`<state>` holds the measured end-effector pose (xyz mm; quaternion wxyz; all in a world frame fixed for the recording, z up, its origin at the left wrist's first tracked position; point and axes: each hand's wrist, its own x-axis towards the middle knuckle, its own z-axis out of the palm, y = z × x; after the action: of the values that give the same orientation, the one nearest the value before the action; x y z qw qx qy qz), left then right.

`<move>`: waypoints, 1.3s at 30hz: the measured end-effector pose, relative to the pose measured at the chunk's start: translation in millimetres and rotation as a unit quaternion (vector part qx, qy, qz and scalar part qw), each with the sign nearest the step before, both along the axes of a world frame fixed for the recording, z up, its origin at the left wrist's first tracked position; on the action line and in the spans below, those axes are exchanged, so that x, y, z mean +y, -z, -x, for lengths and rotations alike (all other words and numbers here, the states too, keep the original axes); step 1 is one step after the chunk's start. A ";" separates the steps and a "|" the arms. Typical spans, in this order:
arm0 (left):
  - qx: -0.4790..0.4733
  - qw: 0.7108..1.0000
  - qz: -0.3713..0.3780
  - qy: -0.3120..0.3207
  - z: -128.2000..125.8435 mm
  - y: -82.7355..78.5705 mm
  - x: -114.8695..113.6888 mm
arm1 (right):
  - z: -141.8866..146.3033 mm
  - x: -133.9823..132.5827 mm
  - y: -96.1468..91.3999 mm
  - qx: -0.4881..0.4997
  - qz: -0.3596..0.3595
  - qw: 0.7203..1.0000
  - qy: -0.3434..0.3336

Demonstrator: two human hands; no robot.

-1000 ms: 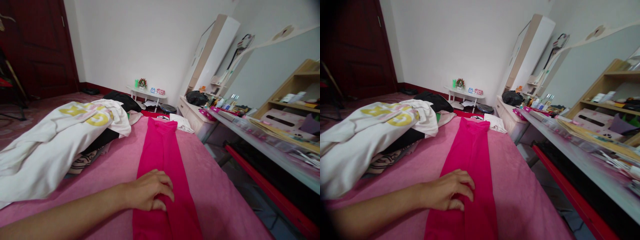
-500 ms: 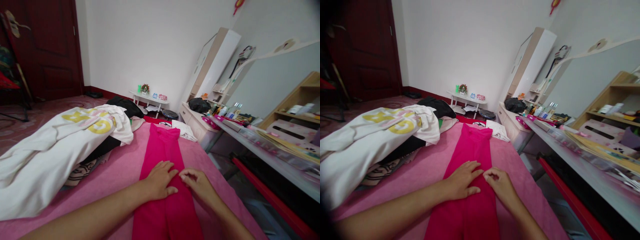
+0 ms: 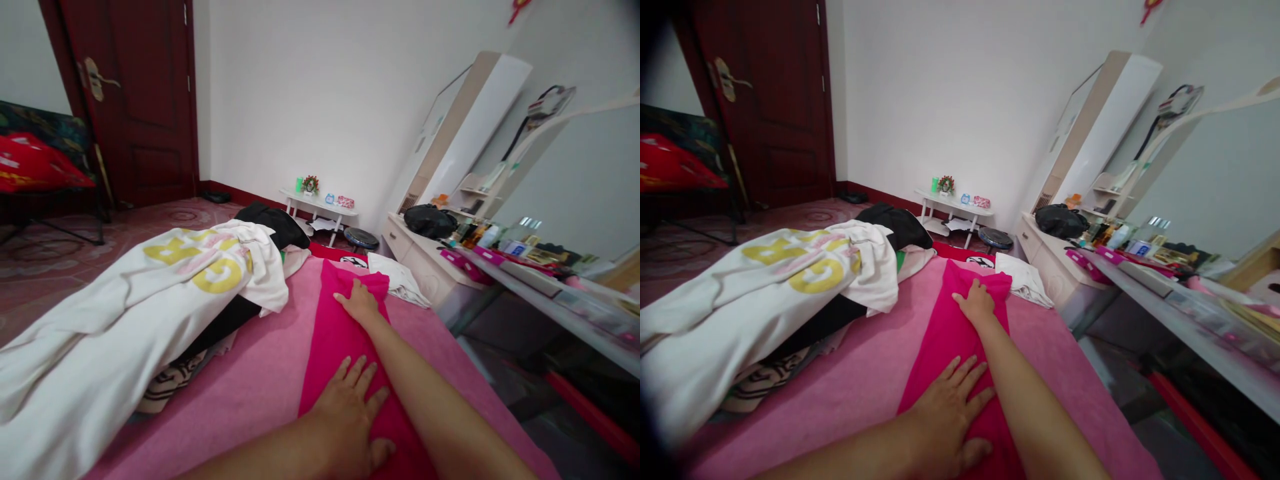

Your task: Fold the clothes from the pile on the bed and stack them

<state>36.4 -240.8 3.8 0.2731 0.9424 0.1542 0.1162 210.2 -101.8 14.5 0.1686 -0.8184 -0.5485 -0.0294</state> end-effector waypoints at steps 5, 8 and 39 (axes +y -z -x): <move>-0.011 1.000 0.008 0.001 -0.3 1.4 1.0 | -4.3 9.3 0.2 -0.018 0.000 1.000 0.017; -0.011 1.000 0.009 0.001 -0.8 2.4 0.8 | -15.4 12.3 -6.1 -0.001 -0.025 1.000 0.004; -0.062 0.993 -0.024 0.095 73.3 -1.9 75.6 | -40.5 -288.7 -5.3 0.172 0.076 0.936 -0.298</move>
<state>-36.9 -165.3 5.7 0.2696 0.9500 0.0439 0.1514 250.7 -390.5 19.7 0.1984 -0.6207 -0.7303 0.2051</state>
